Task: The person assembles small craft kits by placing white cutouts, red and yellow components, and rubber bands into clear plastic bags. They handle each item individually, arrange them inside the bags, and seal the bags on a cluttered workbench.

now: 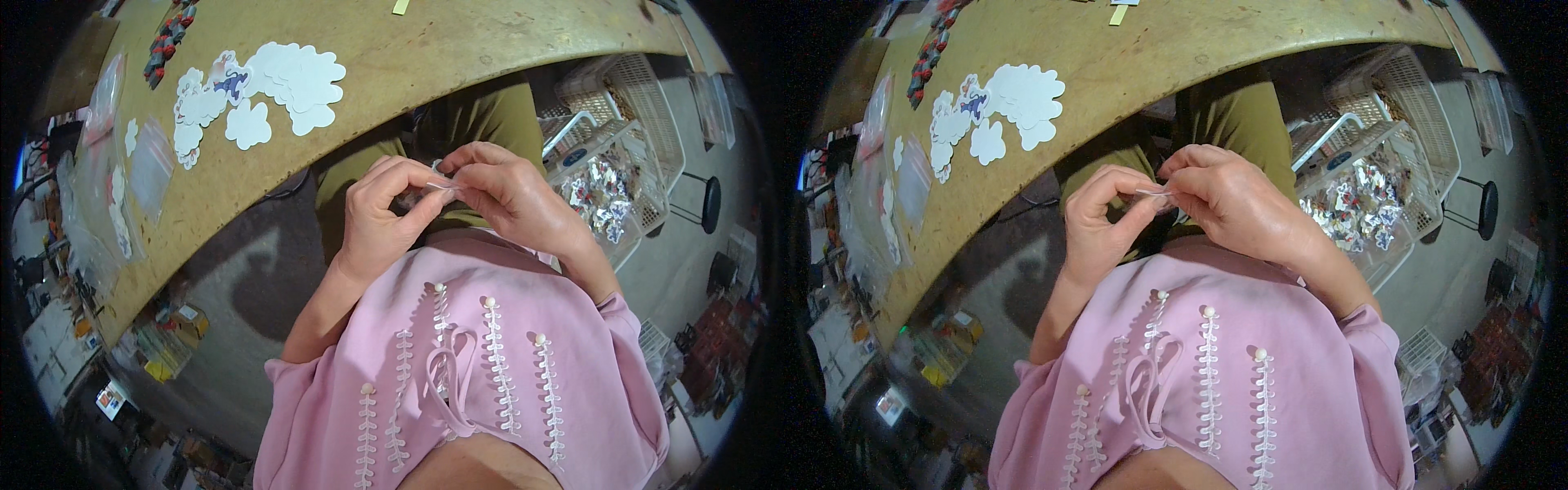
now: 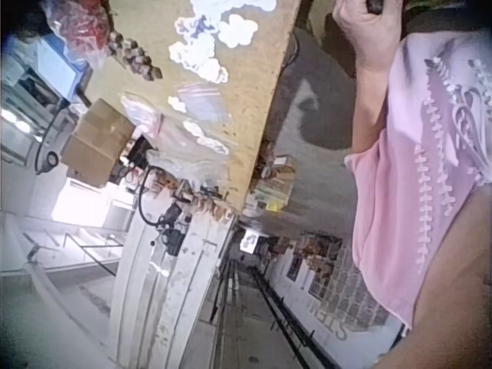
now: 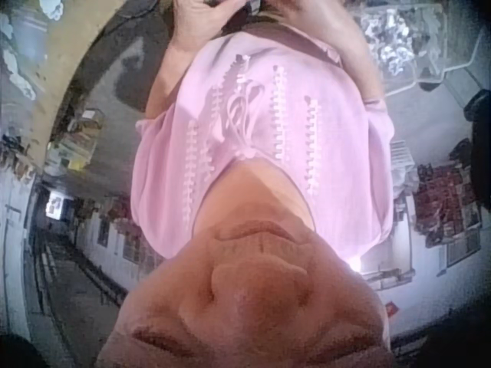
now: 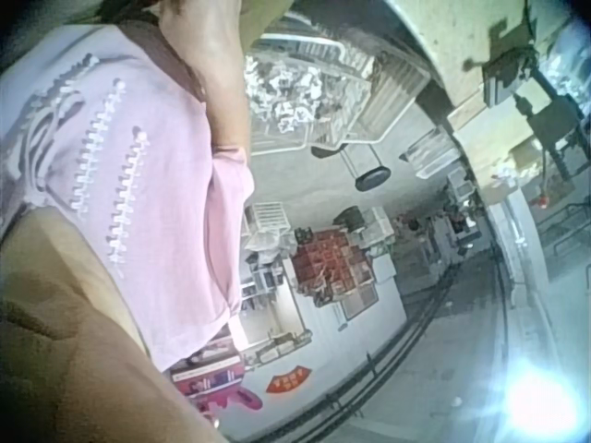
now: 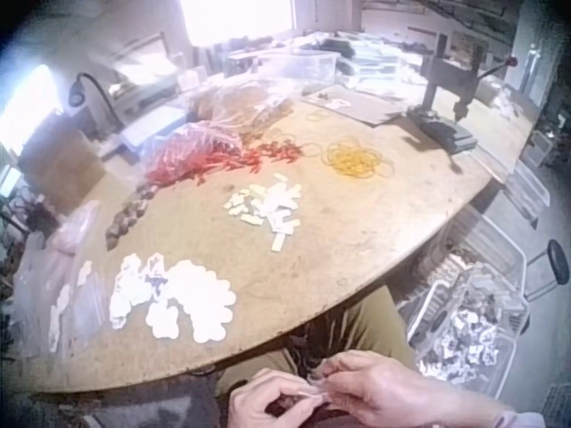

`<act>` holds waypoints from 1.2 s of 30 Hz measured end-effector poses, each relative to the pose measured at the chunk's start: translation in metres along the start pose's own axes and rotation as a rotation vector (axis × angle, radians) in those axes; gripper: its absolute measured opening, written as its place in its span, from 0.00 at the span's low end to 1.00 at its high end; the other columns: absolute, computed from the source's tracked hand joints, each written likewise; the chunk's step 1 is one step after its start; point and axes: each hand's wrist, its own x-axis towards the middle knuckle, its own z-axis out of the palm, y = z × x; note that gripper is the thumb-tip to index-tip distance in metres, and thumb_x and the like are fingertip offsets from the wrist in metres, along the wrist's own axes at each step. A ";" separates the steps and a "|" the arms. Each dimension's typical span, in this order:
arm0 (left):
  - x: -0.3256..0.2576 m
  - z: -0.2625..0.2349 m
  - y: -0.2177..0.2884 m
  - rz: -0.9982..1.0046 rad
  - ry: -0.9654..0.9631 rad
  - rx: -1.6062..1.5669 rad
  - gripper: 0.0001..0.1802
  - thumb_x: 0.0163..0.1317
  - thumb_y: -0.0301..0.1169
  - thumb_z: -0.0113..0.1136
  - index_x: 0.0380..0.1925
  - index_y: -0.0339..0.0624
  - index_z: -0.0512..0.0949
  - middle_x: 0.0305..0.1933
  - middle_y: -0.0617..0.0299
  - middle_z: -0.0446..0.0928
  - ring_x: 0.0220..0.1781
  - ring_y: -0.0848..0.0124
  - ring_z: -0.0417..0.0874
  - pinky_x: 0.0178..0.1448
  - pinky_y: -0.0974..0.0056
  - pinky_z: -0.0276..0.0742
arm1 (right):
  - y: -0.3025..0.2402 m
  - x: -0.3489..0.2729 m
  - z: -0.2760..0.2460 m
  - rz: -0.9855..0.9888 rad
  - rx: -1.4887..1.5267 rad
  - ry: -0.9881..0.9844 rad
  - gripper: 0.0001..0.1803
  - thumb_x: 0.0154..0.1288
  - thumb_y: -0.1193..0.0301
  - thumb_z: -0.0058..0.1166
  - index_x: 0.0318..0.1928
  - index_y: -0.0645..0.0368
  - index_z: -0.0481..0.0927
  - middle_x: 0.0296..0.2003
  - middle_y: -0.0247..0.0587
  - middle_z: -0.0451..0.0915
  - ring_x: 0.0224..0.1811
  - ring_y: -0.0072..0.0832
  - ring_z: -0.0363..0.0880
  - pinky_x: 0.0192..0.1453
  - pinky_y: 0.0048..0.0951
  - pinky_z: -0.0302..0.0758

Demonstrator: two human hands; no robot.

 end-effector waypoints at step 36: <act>-0.001 -0.012 0.006 0.171 -0.040 0.183 0.06 0.53 0.21 0.66 0.27 0.41 0.77 0.30 0.59 0.77 0.35 0.58 0.79 0.43 0.56 0.73 | 0.006 -0.027 -0.001 0.316 0.429 0.310 0.06 0.81 0.74 0.55 0.48 0.62 0.85 0.46 0.36 0.89 0.46 0.20 0.86 0.46 0.22 0.81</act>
